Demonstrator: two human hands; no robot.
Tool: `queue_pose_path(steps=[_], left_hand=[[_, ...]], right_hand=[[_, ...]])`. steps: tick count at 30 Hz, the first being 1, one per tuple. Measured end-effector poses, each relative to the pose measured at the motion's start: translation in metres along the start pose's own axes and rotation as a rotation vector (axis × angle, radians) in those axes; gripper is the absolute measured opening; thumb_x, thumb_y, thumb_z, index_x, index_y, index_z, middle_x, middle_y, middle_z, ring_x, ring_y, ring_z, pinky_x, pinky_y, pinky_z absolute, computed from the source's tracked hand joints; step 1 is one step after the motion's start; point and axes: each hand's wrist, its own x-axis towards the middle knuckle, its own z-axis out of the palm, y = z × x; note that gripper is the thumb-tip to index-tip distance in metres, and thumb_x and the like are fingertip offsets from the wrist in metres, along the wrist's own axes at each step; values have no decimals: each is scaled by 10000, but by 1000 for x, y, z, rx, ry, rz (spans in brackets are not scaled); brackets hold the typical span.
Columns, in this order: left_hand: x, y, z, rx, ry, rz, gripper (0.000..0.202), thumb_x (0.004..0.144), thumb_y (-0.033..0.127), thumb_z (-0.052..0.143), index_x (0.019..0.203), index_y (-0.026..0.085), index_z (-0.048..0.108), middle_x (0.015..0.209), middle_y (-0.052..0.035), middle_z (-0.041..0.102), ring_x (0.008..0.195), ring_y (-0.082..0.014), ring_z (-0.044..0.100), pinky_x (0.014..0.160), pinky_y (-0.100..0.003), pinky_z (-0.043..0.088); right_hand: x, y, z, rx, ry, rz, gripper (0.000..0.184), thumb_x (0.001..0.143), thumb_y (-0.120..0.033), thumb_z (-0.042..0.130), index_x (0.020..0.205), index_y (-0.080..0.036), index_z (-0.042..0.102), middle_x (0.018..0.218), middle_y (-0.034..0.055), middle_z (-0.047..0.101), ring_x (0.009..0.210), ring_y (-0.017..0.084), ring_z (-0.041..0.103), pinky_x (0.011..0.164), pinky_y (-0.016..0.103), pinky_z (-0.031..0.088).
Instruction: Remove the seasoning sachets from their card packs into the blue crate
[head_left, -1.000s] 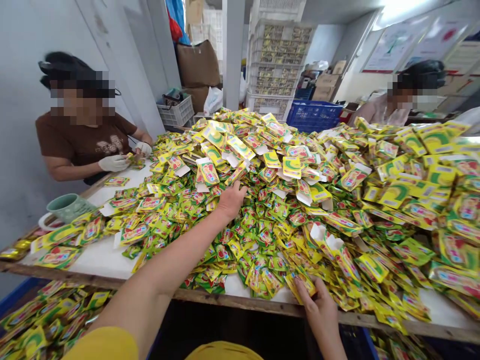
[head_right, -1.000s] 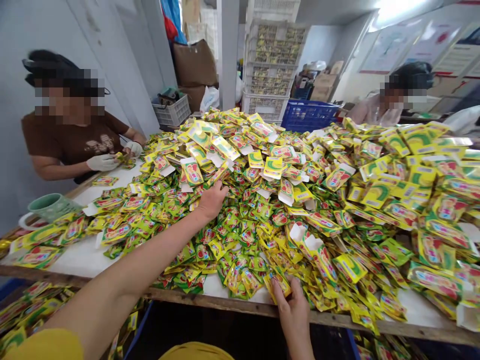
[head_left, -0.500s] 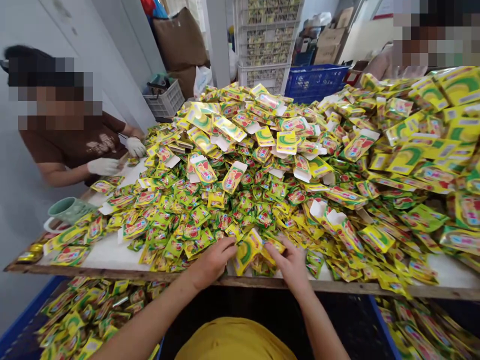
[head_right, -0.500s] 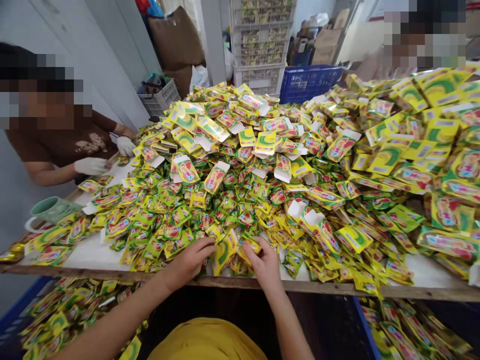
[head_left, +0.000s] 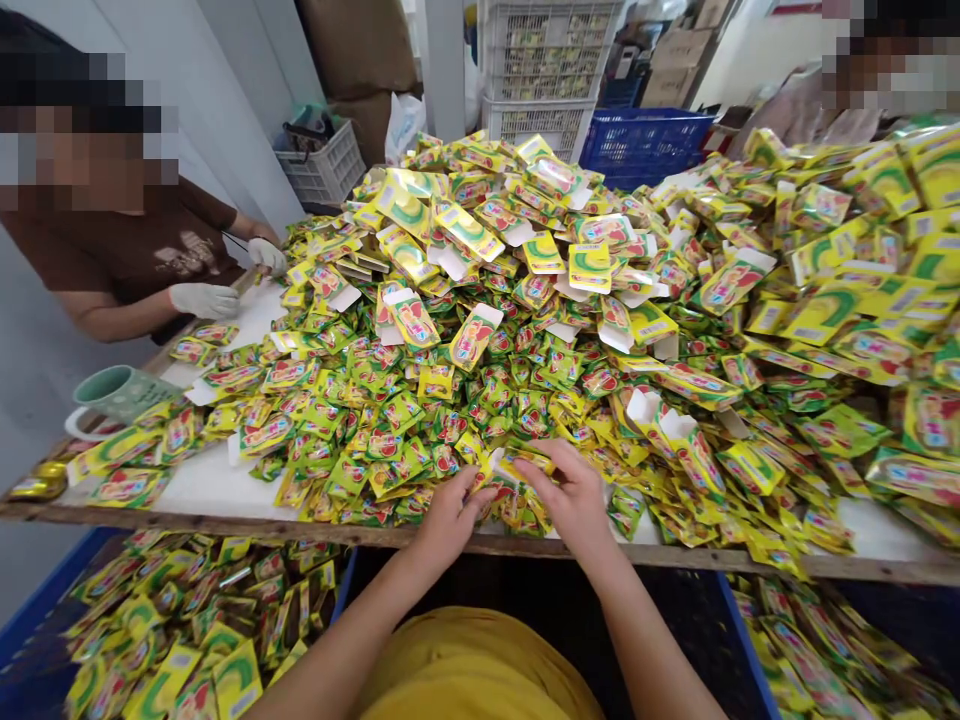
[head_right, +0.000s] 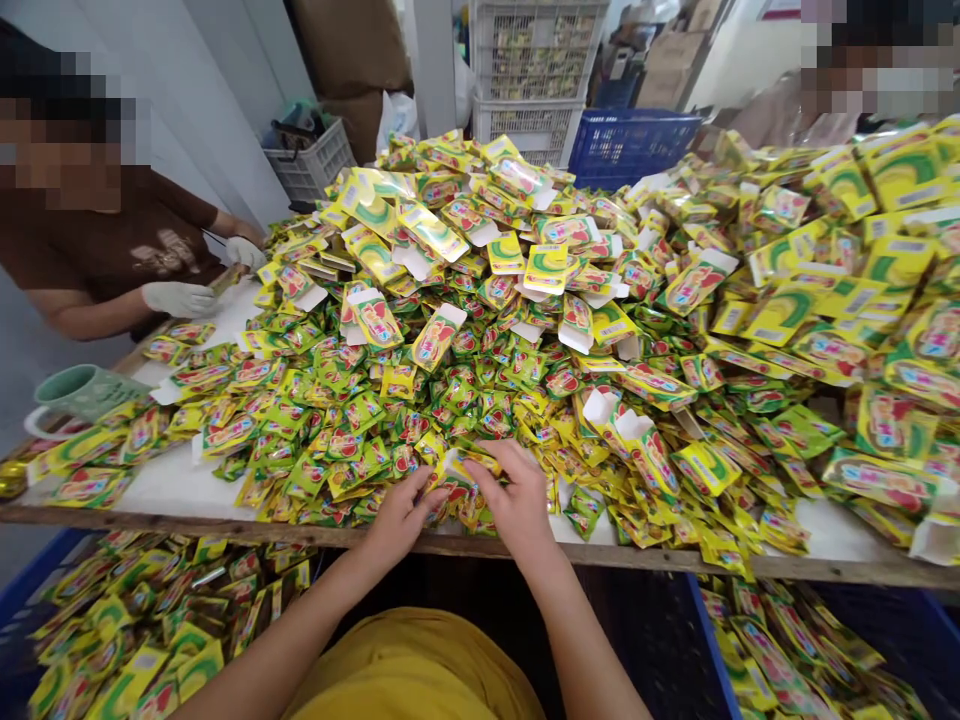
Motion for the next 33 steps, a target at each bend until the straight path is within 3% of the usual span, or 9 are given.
queue_pose_path(steps=[5, 11, 14, 18, 22, 25, 28, 31, 33], left_hand=[[-7, -7, 9, -12, 74, -31, 247, 915, 380, 446, 790, 177, 514, 665, 32, 476, 635, -129, 434, 611, -234, 339], [-8, -9, 0, -185, -128, 31, 242, 871, 384, 559, 927, 152, 602, 819, -11, 591, 759, -152, 512, 686, -242, 397], [-7, -5, -5, -390, -157, -16, 301, 833, 361, 618, 1041, 145, 612, 934, -34, 632, 848, -175, 549, 755, -258, 431], [-6, -2, -7, -494, -130, -59, 341, 801, 350, 655, 1066, 137, 622, 970, -40, 647, 919, -192, 558, 833, -281, 433], [-7, -7, -7, -486, -105, -86, 375, 748, 372, 707, 1021, 124, 640, 941, -41, 660, 874, -188, 561, 827, -286, 438], [-12, -7, -11, -498, -124, -98, 405, 779, 421, 669, 1063, 132, 642, 1007, -63, 676, 919, -210, 581, 853, -314, 455], [-18, -1, -20, -533, -117, -143, 404, 898, 446, 489, 1133, 159, 648, 1147, -79, 666, 1083, -230, 569, 997, -364, 407], [-22, 9, -31, -566, -165, -185, 336, 903, 374, 503, 1104, 178, 687, 1191, -69, 666, 1169, -229, 548, 1075, -366, 343], [-21, 15, -37, -573, -202, -186, 285, 841, 300, 597, 1076, 179, 704, 1160, -71, 685, 1125, -232, 584, 1043, -360, 384]], right_hand=[[9, -6, 4, -199, -242, -120, 161, 859, -206, 567, 971, -201, 683, 857, 49, 623, 791, 176, 600, 710, 274, 465], [22, -34, -15, -330, -676, -233, 290, 776, -1, 517, 925, -208, 655, 895, 35, 586, 821, 162, 574, 699, 247, 430], [29, -38, -15, -240, -648, -185, 327, 769, 3, 545, 1010, -205, 616, 891, 14, 612, 800, 151, 579, 690, 244, 430], [27, -31, 1, -266, -491, -255, 143, 836, -92, 579, 763, -189, 653, 833, 38, 599, 798, 174, 549, 722, 301, 445], [13, -34, 10, -317, -606, -356, 164, 864, -207, 604, 724, -196, 688, 1038, 93, 608, 1060, 259, 491, 891, 422, 434], [1, -31, 8, -107, -465, -190, 166, 906, -261, 548, 880, -216, 706, 1074, 86, 617, 1056, 234, 535, 905, 399, 452], [-14, -20, 12, 179, -263, 188, 194, 867, -347, 588, 958, -199, 673, 824, 48, 640, 720, 179, 614, 626, 297, 511], [-29, -10, 24, 385, -329, 458, 239, 817, -402, 629, 884, -175, 669, 582, -23, 547, 422, 111, 488, 402, 230, 399], [-33, -10, 33, 396, -324, 458, 213, 805, -376, 645, 856, -174, 690, 583, -23, 549, 391, 90, 454, 379, 218, 370]])
